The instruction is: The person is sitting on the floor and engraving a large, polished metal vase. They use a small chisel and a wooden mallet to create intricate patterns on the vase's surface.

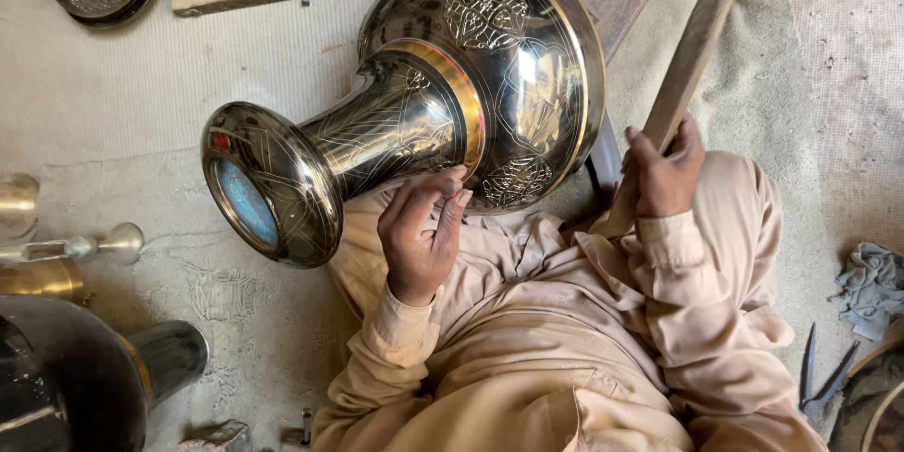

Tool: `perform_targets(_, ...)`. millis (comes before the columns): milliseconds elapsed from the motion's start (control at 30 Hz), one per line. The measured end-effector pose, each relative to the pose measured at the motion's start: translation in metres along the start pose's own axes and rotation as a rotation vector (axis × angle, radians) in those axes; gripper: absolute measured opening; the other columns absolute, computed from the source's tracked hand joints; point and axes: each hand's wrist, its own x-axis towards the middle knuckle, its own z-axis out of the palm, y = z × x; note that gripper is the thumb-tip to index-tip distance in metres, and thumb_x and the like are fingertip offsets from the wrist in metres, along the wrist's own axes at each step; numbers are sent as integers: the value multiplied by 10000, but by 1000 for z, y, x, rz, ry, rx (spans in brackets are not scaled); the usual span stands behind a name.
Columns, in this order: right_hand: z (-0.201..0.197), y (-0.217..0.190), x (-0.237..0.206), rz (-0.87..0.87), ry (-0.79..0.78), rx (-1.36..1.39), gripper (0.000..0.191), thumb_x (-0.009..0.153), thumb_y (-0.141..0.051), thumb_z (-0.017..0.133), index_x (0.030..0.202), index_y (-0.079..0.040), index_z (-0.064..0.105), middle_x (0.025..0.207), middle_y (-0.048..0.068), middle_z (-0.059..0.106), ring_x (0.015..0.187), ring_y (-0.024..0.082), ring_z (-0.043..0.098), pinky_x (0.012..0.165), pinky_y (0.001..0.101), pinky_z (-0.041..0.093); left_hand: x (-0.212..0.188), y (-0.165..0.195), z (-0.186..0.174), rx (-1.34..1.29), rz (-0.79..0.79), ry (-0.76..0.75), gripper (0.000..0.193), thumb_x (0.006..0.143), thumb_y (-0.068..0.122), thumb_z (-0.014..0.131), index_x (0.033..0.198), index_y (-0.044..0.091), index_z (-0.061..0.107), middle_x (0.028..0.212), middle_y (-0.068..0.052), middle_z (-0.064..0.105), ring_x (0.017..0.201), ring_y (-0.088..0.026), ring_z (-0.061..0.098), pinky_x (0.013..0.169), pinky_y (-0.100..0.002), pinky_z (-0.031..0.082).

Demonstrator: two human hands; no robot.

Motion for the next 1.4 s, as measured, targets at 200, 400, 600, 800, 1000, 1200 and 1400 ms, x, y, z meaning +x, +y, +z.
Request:
perform_targets(200, 15, -15, -31, -6, -70, -113, 360, 917, 14, 772, 1216, -20, 574, 843, 41, 640, 656, 101, 614, 586, 244, 512, -4, -6, 3, -11, -91, -3, 201, 970, -4, 738, 1153, -5, 655, 1087, -124, 748, 930, -199, 764, 832, -311, 611)
perform_targets(400, 23, -13, -46, -102, -139, -241, 372, 899, -17, 812, 1202, -23, 597, 904, -13, 603, 791, 61, 562, 720, 218, 486, -7, -7, -3, -11, -49, 53, 234, 946, -6, 770, 1108, -22, 601, 1146, -136, 730, 959, -201, 770, 854, -306, 623)
perform_targets(600, 23, -7, -44, -82, -108, -202, 323, 922, -6, 811, 1154, -16, 588, 909, 0, 627, 781, 66, 582, 705, 218, 505, -5, -7, -5, 22, -48, 41, 225, 936, -33, 770, 1117, -35, 636, 1088, -125, 751, 944, -211, 777, 855, -318, 618)
perform_targets(800, 10, 15, -29, 100, -18, -104, 343, 890, 25, 776, 1177, -3, 592, 943, 85, 716, 669, 122, 658, 566, 259, 558, -14, -14, -9, 42, 102, 71, 189, 944, -9, 762, 1087, 7, 639, 1140, -147, 746, 974, -222, 770, 859, -327, 639)
perform_targets(1000, -8, 49, -7, 341, -42, -12, 372, 884, 44, 739, 1222, 40, 583, 926, 137, 713, 633, 171, 670, 542, 288, 565, -27, -1, -61, 157, 417, 232, 283, 945, -26, 651, 1226, -48, 637, 1074, -257, 700, 778, -107, 622, 586, -253, 534)
perform_targets(1200, -20, 65, 14, 243, -93, -77, 592, 809, 126, 733, 1362, 70, 531, 1144, 184, 727, 931, 215, 750, 798, 297, 642, 14, 25, -127, 452, 200, 545, 301, 1146, 271, 536, 1064, -4, 624, 920, -94, 680, 794, -128, 713, 603, -270, 553)
perform_targets(1400, -23, 60, 22, 253, -68, -195, 620, 818, 133, 728, 1400, 83, 520, 1148, 216, 715, 953, 254, 727, 815, 325, 617, 95, 7, -151, 309, 29, 131, 350, 1233, 276, 415, 1077, -13, 536, 1128, -144, 730, 987, -227, 662, 911, -391, 525)
